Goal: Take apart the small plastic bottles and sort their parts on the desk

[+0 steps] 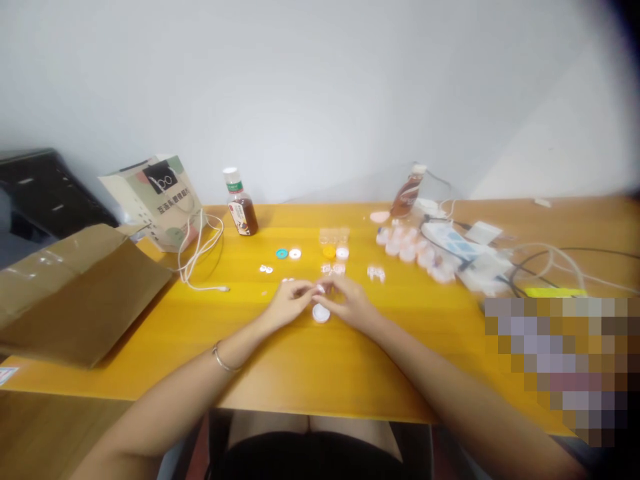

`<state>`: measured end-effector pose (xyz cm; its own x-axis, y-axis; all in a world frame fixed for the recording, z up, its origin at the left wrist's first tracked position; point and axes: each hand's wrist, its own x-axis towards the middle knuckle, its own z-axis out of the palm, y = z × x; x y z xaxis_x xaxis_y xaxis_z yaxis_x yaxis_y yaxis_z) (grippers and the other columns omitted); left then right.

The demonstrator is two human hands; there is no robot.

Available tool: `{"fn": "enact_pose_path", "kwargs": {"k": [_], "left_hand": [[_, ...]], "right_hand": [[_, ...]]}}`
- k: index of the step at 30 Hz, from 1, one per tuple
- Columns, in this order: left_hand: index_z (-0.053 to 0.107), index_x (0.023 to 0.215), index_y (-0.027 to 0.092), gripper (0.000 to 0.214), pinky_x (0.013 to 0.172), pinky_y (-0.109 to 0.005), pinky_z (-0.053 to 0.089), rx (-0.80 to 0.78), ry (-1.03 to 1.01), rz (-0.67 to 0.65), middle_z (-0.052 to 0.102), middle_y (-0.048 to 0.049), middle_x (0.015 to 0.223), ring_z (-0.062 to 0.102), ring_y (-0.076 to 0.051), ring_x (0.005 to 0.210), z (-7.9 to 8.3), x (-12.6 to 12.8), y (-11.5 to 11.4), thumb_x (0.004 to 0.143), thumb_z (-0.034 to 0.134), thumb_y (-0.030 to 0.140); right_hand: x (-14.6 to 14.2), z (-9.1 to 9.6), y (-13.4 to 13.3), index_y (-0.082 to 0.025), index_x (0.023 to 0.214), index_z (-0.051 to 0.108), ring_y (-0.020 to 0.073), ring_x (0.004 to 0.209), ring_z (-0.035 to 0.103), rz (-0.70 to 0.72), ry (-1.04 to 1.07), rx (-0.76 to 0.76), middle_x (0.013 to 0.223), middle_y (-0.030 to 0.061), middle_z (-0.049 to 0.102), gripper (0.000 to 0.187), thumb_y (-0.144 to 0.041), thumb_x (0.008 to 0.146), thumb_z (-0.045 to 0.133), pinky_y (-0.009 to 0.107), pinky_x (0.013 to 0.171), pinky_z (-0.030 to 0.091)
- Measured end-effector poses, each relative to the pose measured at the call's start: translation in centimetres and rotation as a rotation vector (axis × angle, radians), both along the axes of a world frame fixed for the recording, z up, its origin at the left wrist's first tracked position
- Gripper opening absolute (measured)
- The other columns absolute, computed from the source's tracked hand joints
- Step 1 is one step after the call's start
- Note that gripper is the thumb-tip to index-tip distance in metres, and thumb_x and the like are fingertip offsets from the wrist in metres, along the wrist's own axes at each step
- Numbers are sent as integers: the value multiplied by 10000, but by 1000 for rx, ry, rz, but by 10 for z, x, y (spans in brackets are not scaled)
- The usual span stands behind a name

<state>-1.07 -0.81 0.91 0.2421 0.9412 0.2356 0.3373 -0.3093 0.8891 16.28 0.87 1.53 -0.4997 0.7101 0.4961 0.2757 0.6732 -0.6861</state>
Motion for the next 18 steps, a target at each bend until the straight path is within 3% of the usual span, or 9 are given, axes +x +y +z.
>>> {"fn": "enact_pose_path", "kwargs": {"k": [5,9,14,18], "left_hand": [[664,826,120,266,674,-226,455,2,46,-16,685,-49,807,599,-145,730,0,1,-2,808,521,344],[661,816,133,245,672,-220,445,38,109,11,679,-39,801,596,-137,726,4,0,-5,809,522,335],[661,832,149,231,672,-224,432,72,183,14,676,-31,805,588,-135,734,5,-3,-5,824,502,316],[657,874,158,263,677,-230,421,94,246,-45,670,-37,855,575,-133,739,7,-6,-3,843,475,345]], "right_hand": [[0,4,1,-220,871,600,165,741,585,-68,16,-21,810,37,644,158,-327,826,493,303,707,463],[28,16,26,-192,930,573,170,671,588,-363,3,-110,738,31,638,202,-322,786,516,293,634,459],[91,21,62,-157,818,588,199,698,576,-679,-303,-90,777,92,645,149,-202,779,452,300,638,413],[116,10,73,-149,765,600,228,709,579,-719,-550,-157,773,126,657,140,-138,742,463,302,631,386]]}}
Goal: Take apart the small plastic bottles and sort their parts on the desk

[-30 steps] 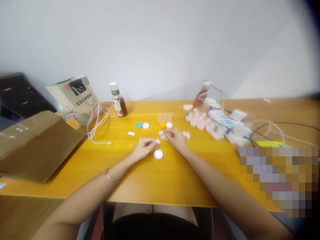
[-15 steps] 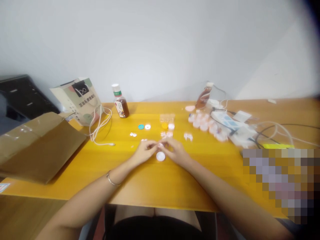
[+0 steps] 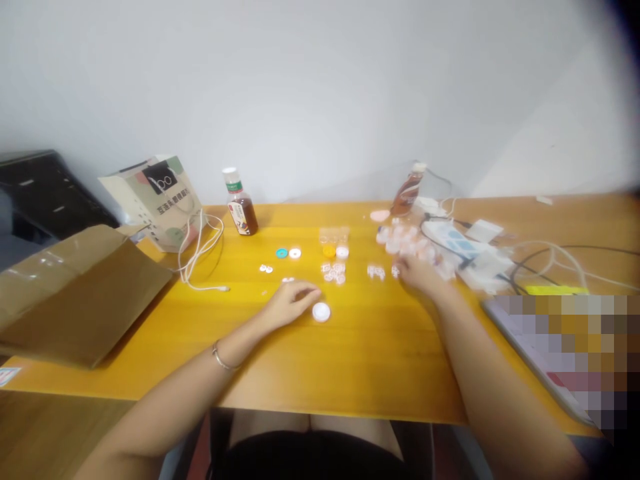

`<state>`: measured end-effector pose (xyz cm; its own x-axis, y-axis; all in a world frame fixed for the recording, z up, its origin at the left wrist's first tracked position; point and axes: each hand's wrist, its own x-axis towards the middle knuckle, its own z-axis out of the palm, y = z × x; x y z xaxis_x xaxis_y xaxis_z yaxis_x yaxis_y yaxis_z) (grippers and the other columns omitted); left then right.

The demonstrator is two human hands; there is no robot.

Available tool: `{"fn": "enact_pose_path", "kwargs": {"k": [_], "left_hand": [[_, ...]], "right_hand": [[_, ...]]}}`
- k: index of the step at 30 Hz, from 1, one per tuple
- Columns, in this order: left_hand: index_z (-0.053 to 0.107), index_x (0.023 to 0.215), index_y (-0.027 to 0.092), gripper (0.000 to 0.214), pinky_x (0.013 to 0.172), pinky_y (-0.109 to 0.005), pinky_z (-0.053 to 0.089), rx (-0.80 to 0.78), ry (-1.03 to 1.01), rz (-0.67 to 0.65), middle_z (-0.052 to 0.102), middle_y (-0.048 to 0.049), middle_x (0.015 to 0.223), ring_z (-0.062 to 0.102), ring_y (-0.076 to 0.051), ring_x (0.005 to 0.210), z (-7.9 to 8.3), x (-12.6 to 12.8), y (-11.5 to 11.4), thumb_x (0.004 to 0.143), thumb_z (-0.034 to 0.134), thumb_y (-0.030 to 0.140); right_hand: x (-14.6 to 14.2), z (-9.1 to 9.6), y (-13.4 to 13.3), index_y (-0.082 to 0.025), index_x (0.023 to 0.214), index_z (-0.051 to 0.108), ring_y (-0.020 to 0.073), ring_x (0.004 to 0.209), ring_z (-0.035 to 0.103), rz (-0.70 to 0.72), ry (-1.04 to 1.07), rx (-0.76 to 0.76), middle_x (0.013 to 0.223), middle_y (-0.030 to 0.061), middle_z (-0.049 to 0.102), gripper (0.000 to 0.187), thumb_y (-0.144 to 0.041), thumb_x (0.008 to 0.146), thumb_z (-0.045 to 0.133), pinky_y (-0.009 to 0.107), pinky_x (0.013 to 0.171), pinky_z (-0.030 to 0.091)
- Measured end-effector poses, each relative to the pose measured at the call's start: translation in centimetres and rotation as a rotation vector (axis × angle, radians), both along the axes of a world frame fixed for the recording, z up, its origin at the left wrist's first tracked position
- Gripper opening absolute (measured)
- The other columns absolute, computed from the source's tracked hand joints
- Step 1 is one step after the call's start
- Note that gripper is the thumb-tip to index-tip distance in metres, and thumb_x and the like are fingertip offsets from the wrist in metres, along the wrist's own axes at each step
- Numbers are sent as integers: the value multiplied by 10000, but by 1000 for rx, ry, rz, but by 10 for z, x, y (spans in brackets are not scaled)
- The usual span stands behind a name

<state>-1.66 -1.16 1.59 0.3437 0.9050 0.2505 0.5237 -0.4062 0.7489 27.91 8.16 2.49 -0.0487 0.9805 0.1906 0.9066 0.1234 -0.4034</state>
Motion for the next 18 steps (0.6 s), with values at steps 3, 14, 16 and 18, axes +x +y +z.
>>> {"fn": "enact_pose_path", "kwargs": {"k": [3,14,16,18], "left_hand": [[636,952,173,289,727,-252,419,-14,78,-106,649,-48,899,568,-143,786,2,-4,0,818,512,397],[568,951,193,336,811,-315,392,68,251,-241,570,-36,933,522,-182,878,0,-7,-3,676,673,353],[569,936,187,307,806,-313,390,88,257,-216,569,-35,915,521,-180,866,-1,-4,-3,687,660,343],[570,927,184,311,799,-315,390,104,258,-191,566,-36,903,518,-183,860,-3,-2,-3,686,659,359]], "right_hand": [[-2,-4,-2,-142,827,600,223,703,586,-14,-38,-107,810,135,661,168,-132,760,446,289,608,380],[-19,13,-14,-165,812,534,166,598,519,-34,117,50,639,30,571,199,-358,791,490,252,542,353],[-31,17,-21,-173,783,533,147,562,490,73,209,92,601,6,536,240,-410,790,498,247,533,355],[-48,18,-32,-176,799,543,143,593,494,287,257,66,638,5,541,285,-458,764,536,245,557,375]]}}
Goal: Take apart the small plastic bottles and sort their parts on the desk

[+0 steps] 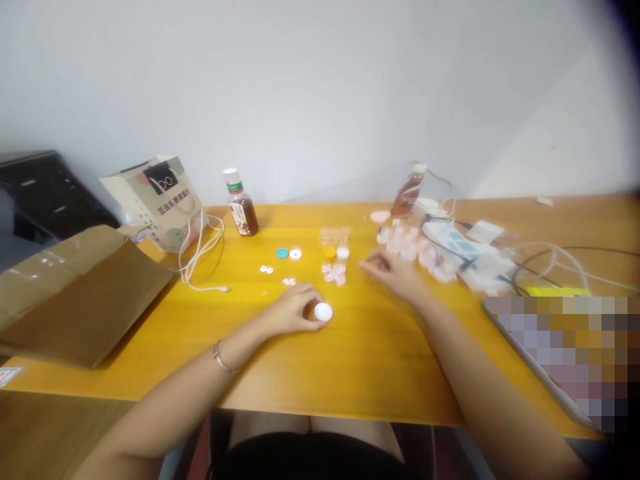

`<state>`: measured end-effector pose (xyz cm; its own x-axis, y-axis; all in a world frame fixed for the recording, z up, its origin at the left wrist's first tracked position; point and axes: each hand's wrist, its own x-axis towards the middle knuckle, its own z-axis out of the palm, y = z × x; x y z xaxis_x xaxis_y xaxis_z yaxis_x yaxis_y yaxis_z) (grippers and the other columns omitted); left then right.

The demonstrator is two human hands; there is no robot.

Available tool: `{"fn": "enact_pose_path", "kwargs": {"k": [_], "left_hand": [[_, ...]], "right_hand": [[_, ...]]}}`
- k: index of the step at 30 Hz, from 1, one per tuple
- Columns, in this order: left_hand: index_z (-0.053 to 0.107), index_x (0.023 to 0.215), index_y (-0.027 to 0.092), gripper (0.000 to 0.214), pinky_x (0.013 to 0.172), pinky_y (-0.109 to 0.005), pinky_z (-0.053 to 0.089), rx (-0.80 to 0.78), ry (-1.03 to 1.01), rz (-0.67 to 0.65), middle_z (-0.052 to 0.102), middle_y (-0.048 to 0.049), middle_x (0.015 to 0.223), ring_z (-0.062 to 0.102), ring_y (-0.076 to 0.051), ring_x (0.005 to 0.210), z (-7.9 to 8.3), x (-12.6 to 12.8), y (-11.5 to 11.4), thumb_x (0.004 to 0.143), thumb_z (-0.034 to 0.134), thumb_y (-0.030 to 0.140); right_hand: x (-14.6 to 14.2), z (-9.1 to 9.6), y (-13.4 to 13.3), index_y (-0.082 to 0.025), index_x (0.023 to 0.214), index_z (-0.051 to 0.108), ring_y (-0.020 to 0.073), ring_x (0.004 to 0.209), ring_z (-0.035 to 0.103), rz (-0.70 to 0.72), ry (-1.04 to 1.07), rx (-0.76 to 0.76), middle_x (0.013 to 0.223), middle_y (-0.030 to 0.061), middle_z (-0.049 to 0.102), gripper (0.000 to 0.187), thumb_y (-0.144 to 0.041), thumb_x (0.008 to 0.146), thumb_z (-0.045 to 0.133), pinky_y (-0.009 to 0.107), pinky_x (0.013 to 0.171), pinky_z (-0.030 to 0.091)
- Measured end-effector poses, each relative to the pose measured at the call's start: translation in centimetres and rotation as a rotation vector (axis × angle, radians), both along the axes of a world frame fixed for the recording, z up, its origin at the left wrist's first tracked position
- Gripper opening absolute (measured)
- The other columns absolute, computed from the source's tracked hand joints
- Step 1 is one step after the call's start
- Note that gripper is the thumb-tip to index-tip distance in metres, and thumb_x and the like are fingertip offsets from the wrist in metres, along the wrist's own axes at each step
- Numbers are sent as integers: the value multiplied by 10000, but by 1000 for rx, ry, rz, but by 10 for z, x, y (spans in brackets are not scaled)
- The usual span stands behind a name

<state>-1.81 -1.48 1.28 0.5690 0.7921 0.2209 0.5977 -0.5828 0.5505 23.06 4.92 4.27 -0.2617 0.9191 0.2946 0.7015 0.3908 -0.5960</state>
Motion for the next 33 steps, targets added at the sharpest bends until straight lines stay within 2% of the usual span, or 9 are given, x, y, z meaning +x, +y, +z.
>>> {"fn": "enact_pose_path", "kwargs": {"k": [3,5,12,17,20,22,24,28,33], "left_hand": [[569,916,182,313,778,-310,392,11,-5,17,558,-38,895,512,-186,856,-4,1,1,687,660,376],[567,903,178,327,756,-303,395,5,-4,14,553,-40,889,510,-188,845,-6,1,2,679,669,393],[572,869,167,299,727,-285,396,16,13,9,556,-37,853,508,-177,810,-4,0,3,685,662,384],[585,842,163,263,718,-278,399,25,9,21,570,-31,808,521,-168,782,-5,3,3,677,663,353],[592,877,173,288,759,-283,403,2,-18,27,587,-36,860,533,-169,818,-7,2,3,664,675,347],[597,889,180,294,772,-284,404,-6,-21,27,588,-36,880,535,-169,830,-8,1,3,658,678,344],[597,891,184,295,781,-285,403,-6,-21,25,586,-34,883,533,-168,836,-8,1,3,657,678,344],[595,896,184,285,782,-283,400,7,-34,17,581,-32,877,527,-166,839,-9,1,4,673,663,348],[594,917,189,299,787,-278,399,2,-24,22,572,-32,892,525,-168,849,-10,1,4,672,663,346]], "right_hand": [[-29,-4,-22,-185,867,558,153,701,525,411,-40,-52,787,22,587,358,-476,677,646,254,632,404],[-44,-9,-33,-184,829,561,158,721,528,558,-83,-74,800,25,594,361,-471,645,681,259,644,406],[-52,-13,-40,-175,742,548,133,655,520,607,-68,-83,720,11,591,205,-351,704,648,239,596,397],[-46,-9,-33,-177,766,564,126,625,520,435,51,5,683,-3,589,144,-280,677,611,232,582,402],[-32,-6,-16,-168,862,585,138,641,535,137,130,97,721,16,609,218,-299,687,576,239,590,408],[-20,-6,1,-154,842,588,142,613,534,-82,105,90,697,30,608,238,-339,693,569,234,553,392],[-8,-7,19,-151,810,588,142,583,526,-209,22,60,659,32,599,227,-349,703,557,230,521,367],[-1,-12,47,-153,699,577,140,547,518,-218,-176,-39,575,23,569,155,-306,703,549,224,487,323],[-14,-14,60,-159,614,552,131,497,514,-146,-269,-112,492,9,538,163,-297,700,557,220,462,298]]}}
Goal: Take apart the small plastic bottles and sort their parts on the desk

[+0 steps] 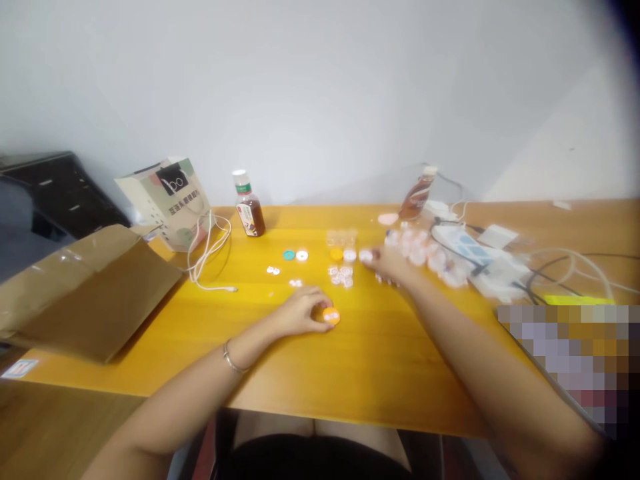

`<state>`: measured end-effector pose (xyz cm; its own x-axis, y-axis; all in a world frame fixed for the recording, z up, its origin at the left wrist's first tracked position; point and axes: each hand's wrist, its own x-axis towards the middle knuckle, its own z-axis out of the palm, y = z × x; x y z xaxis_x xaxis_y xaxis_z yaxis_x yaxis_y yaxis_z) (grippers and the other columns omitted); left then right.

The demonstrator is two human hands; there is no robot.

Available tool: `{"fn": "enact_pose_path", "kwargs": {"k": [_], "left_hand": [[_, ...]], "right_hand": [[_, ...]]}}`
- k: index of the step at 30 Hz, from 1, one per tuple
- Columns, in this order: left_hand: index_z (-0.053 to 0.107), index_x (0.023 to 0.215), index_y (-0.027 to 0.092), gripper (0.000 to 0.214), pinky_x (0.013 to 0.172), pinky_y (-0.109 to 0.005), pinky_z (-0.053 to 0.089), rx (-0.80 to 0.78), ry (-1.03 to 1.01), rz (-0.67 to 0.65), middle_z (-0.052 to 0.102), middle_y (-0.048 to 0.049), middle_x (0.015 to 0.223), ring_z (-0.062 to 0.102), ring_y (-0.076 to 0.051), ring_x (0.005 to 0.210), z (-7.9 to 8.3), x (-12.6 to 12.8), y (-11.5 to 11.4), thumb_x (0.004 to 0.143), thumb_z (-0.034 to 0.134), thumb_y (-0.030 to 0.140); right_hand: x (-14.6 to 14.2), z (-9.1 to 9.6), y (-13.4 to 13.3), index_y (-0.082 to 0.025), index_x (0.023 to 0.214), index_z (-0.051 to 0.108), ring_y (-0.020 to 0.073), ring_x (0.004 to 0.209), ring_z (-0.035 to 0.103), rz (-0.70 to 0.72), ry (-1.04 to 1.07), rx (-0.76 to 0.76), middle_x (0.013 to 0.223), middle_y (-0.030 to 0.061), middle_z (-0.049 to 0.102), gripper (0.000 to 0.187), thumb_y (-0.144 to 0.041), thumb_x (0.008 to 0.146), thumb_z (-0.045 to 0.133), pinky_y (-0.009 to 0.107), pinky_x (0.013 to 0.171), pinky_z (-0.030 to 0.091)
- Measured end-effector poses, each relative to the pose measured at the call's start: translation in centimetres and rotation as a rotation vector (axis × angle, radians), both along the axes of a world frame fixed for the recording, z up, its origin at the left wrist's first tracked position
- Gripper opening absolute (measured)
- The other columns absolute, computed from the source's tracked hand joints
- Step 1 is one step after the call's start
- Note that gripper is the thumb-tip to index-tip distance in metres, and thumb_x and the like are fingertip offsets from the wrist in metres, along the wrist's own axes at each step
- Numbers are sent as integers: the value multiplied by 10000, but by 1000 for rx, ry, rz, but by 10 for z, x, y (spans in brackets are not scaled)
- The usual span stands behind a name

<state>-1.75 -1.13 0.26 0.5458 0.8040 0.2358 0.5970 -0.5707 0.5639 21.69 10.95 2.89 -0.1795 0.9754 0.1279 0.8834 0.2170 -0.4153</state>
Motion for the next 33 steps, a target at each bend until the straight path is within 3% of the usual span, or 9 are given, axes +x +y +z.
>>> {"fn": "enact_pose_path", "kwargs": {"k": [5,9,11,16,20,24,33], "left_hand": [[589,936,190,310,789,-285,401,-1,9,-14,565,-37,897,520,-173,856,1,-1,0,677,660,344],[585,945,190,313,802,-294,398,-5,14,-12,561,-40,903,515,-176,862,1,-1,0,691,650,361],[583,952,191,326,807,-297,396,3,19,-22,558,-38,899,514,-176,862,2,-2,0,689,653,369],[567,992,192,366,812,-306,398,18,41,-55,556,-44,917,512,-182,878,3,-3,-1,696,648,391],[552,1004,183,373,785,-297,410,9,34,-69,559,-50,907,520,-177,861,4,-4,0,709,640,393],[537,997,178,316,764,-278,420,-12,14,-76,575,-49,905,533,-164,841,6,-5,0,751,607,364],[589,984,177,238,818,-288,424,22,7,-108,605,-60,949,557,-169,889,9,-3,-1,801,561,327]], "right_hand": [[-4,-1,1,-162,649,571,140,477,507,10,30,13,475,4,521,174,-331,690,576,230,457,306],[-5,1,-18,-148,860,592,156,563,524,8,171,169,599,20,554,239,-336,718,553,245,507,361],[-9,0,-37,-153,888,586,155,610,519,109,243,195,666,27,559,243,-342,749,520,253,543,383],[-21,-5,-86,-181,892,546,127,629,485,492,335,7,711,-1,528,209,-336,753,552,249,593,409],[-26,-7,-100,-192,931,507,135,720,480,698,312,-53,797,6,510,248,-307,728,593,263,668,420],[-28,-9,-99,-195,945,503,144,735,477,715,290,-97,835,18,521,300,-326,707,630,272,670,420],[-28,-16,-95,-198,896,545,164,823,513,741,293,-53,856,30,535,193,-238,722,616,288,728,426]]}}
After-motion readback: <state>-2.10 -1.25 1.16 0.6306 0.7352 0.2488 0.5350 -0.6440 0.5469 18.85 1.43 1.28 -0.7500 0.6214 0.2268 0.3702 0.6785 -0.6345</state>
